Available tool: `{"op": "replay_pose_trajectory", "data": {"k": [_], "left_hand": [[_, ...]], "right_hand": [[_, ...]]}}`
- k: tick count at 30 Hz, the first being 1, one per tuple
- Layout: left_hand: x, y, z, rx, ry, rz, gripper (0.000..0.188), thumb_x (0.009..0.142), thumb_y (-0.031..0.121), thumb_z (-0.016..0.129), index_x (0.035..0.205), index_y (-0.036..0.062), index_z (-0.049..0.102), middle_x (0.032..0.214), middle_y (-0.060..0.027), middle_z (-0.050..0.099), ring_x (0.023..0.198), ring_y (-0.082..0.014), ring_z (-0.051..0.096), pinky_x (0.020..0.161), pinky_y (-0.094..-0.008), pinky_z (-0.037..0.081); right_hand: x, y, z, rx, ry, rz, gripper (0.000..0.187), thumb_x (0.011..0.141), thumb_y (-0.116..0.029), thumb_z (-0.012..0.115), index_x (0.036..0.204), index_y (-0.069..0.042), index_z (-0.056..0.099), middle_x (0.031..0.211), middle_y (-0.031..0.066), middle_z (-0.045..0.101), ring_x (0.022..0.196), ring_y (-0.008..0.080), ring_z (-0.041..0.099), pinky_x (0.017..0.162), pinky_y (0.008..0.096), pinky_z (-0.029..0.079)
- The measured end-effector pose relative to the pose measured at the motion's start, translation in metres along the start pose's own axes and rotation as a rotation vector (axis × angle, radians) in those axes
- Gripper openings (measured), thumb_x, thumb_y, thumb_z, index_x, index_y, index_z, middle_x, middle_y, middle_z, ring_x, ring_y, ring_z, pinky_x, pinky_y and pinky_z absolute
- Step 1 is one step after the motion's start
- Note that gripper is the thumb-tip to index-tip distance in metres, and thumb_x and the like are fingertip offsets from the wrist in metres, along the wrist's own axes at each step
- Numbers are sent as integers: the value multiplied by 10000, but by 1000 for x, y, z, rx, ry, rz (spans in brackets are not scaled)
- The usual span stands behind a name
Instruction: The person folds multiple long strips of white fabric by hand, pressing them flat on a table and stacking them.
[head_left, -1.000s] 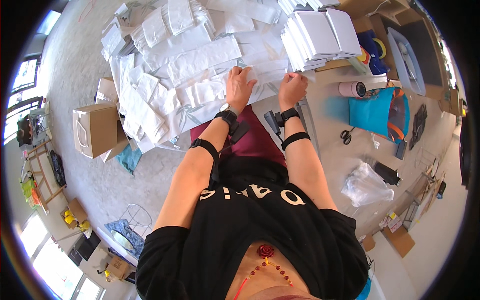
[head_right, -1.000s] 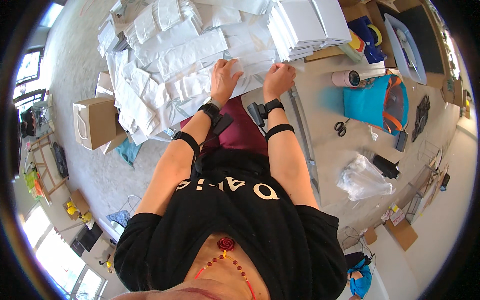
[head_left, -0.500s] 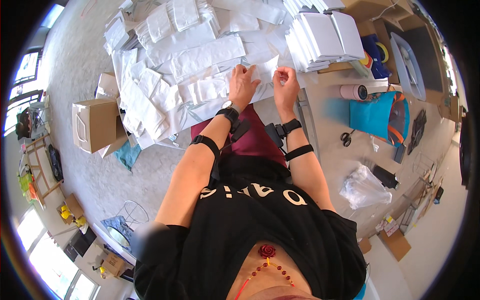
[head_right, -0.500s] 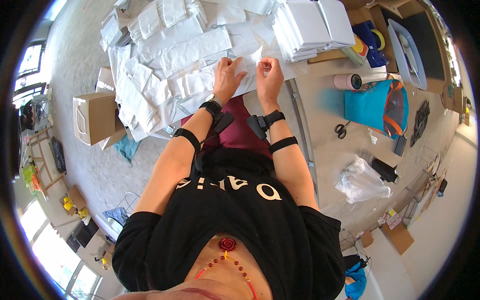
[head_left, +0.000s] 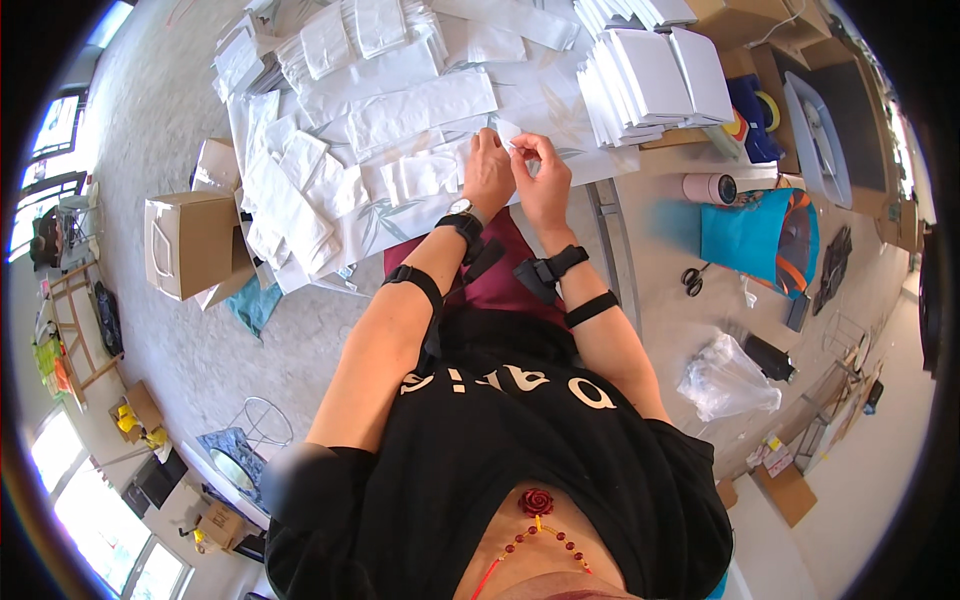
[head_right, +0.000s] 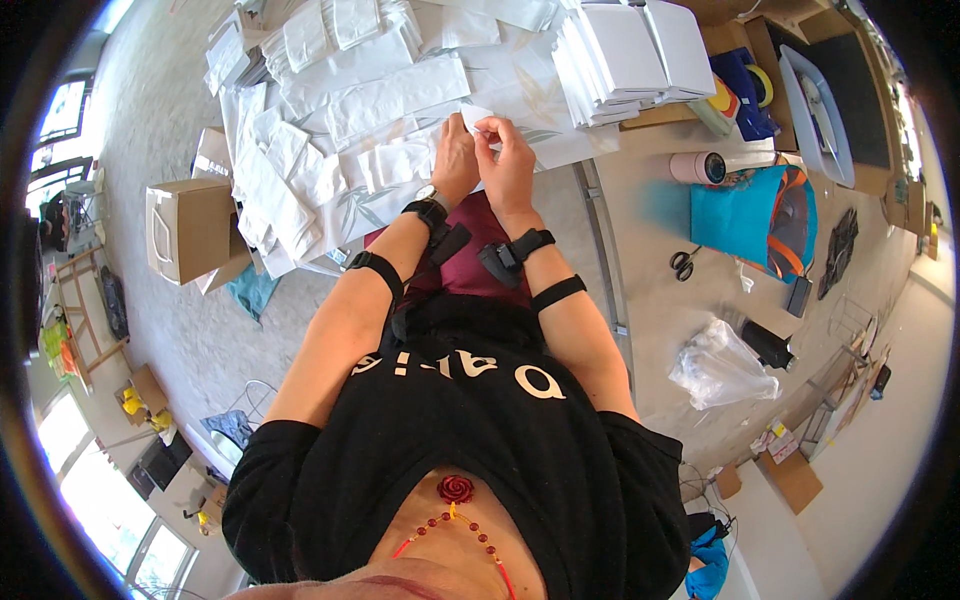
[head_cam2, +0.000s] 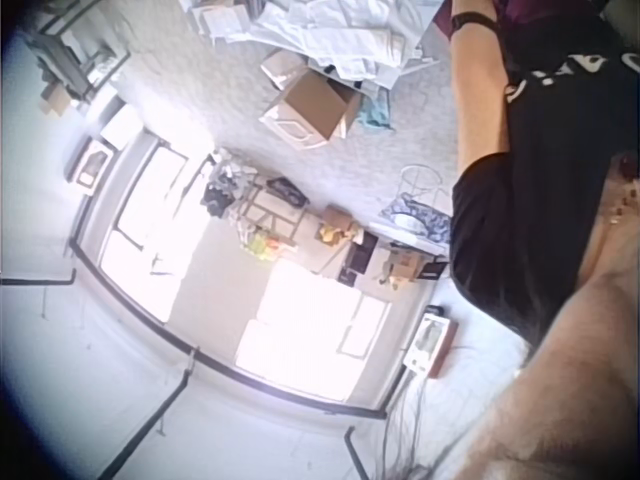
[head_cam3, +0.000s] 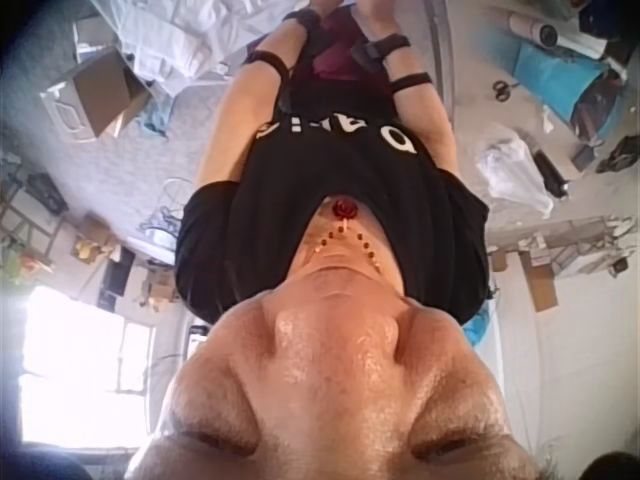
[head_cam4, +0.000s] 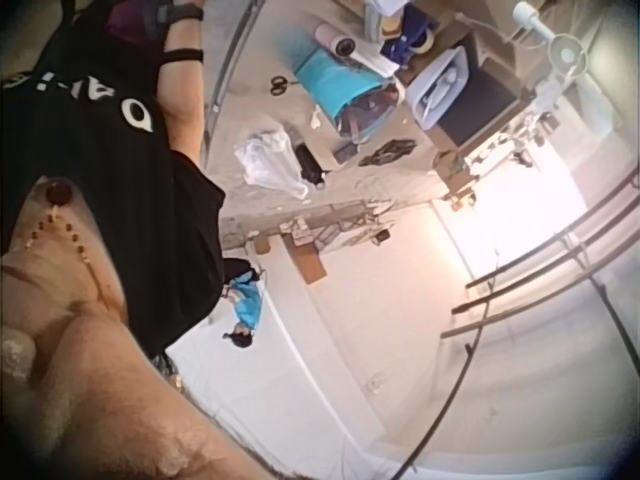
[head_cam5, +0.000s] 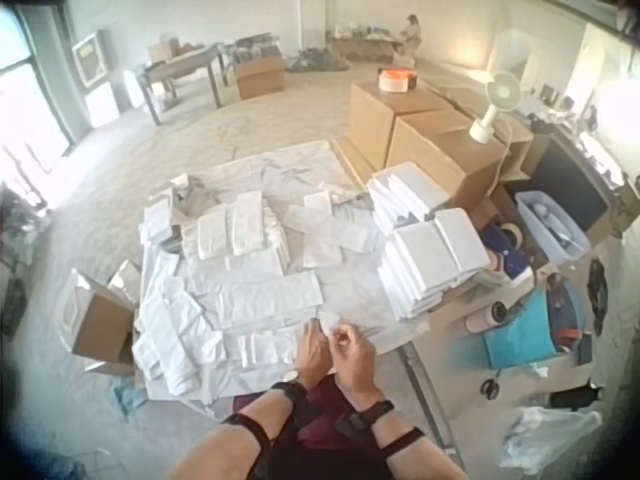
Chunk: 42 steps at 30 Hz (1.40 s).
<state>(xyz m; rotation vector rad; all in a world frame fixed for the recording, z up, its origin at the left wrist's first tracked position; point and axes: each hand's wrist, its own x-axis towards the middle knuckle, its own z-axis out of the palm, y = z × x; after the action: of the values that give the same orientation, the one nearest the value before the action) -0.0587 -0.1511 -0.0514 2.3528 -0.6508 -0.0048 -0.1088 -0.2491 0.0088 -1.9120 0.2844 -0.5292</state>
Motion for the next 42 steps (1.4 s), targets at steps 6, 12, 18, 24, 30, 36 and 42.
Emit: {"op": "replay_pose_trajectory", "data": {"k": [6, 12, 18, 24, 30, 36, 42], "left_hand": [[-4, -2, -5, -127, 98, 63, 148, 915, 60, 618, 1005, 37, 733, 1062, -205, 576, 1044, -401, 538, 877, -473, 513], [-10, -16, -29, -788, 163, -513, 243, 1069, 166, 562, 1128, -33, 689, 1024, -163, 745, 807, -199, 745, 685, -310, 580], [-14, 0, -66, -1045, 103, -866, 320, 1021, 261, 670, 1079, -53, 693, 928, -134, 750, 763, -201, 743, 635, -304, 589], [-21, -29, -41, -602, 139, -680, 264, 958, 205, 723, 964, -59, 724, 830, -124, 743, 627, -199, 724, 503, -319, 576], [-20, -21, -49, -601, 92, -687, 263, 981, 187, 690, 983, -75, 715, 846, -133, 741, 636, -221, 759, 472, -304, 557], [-15, -14, -58, -583, 53, -696, 275, 1002, 189, 671, 1016, -84, 702, 865, -136, 736, 640, -223, 772, 444, -293, 523], [-14, -11, -61, -549, 46, -699, 272, 999, 185, 670, 1005, -85, 699, 853, -133, 735, 636, -219, 771, 438, -289, 517]], "right_hand": [[-6, -2, 9, -11, -10, -30, 168, 910, 12, 694, 1071, -20, 662, 985, 108, 718, 831, 249, 695, 776, 365, 560], [-10, -3, 12, -61, -51, -58, 186, 921, 2, 696, 1102, -27, 663, 1029, 120, 713, 892, 267, 685, 819, 379, 552], [-21, 5, 22, -62, -134, -84, 189, 939, -21, 677, 1126, -35, 660, 1078, 141, 709, 1004, 329, 677, 859, 414, 548], [-24, 22, 12, -82, -100, -69, 152, 971, -48, 660, 1121, -28, 673, 1073, 150, 724, 974, 331, 697, 855, 401, 555], [10, 47, -11, 205, 56, 175, 138, 1065, -27, 535, 1141, 11, 644, 1085, 98, 726, 961, 176, 735, 829, 318, 594], [35, 57, -13, 229, -87, 195, 159, 1074, -1, 484, 1145, 36, 622, 1096, 122, 713, 977, 205, 754, 822, 311, 616], [43, 60, -4, 209, -223, 190, 170, 1057, 33, 480, 1157, 25, 617, 1084, 124, 719, 980, 222, 759, 801, 324, 627]]}}
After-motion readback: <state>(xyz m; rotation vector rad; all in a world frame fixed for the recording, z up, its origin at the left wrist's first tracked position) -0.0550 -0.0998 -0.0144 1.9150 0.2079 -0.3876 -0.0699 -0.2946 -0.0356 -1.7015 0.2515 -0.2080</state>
